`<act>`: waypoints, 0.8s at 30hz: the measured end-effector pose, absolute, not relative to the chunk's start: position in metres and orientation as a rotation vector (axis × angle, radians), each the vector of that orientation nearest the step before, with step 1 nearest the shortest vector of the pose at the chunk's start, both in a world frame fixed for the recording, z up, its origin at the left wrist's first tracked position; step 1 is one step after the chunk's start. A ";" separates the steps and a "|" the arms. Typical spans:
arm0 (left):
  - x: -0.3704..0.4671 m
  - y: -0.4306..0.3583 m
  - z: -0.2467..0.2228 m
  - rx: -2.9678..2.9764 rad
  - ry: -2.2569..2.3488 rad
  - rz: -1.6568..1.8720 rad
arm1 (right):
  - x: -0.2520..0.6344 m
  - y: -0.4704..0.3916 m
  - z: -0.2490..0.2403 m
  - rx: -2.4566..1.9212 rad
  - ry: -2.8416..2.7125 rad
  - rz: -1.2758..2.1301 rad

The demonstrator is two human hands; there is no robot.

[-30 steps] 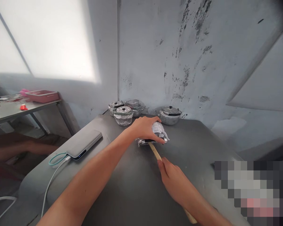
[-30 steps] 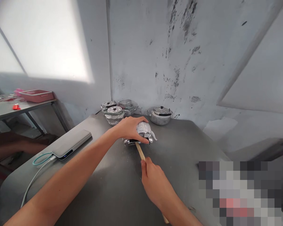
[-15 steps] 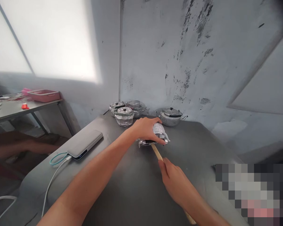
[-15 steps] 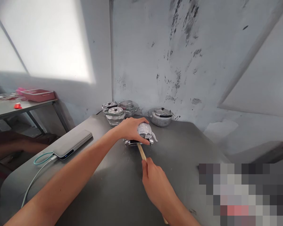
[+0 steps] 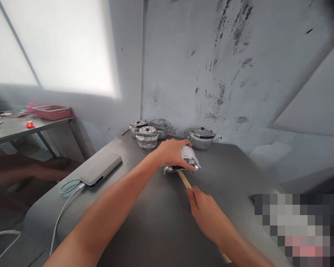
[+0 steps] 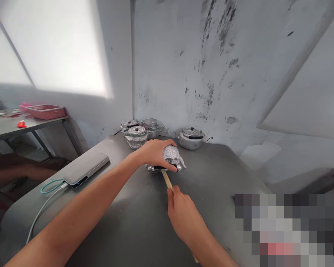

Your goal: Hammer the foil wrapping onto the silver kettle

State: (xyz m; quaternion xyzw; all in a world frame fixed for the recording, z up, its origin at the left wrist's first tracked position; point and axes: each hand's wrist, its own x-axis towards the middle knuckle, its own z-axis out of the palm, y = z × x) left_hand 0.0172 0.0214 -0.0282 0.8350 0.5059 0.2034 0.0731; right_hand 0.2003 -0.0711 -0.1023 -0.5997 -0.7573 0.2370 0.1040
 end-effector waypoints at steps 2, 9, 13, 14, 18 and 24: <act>0.017 0.021 -0.028 2.502 1.523 0.608 | 0.200 -0.071 -0.102 -1.760 -2.229 0.686; 0.016 0.022 -0.028 2.502 1.505 0.594 | 0.200 -0.072 -0.103 -1.772 -2.239 0.719; 0.016 0.022 -0.028 2.515 1.501 0.598 | 0.200 -0.072 -0.103 -1.766 -2.244 0.729; 0.016 0.022 -0.028 2.515 1.504 0.603 | 0.201 -0.072 -0.104 -1.762 -2.246 0.727; 0.017 0.022 -0.028 2.496 1.531 0.591 | 0.202 -0.070 -0.105 -1.774 -2.239 0.682; 0.018 0.022 -0.028 2.516 1.528 0.611 | 0.205 -0.067 -0.106 -1.777 -2.240 0.664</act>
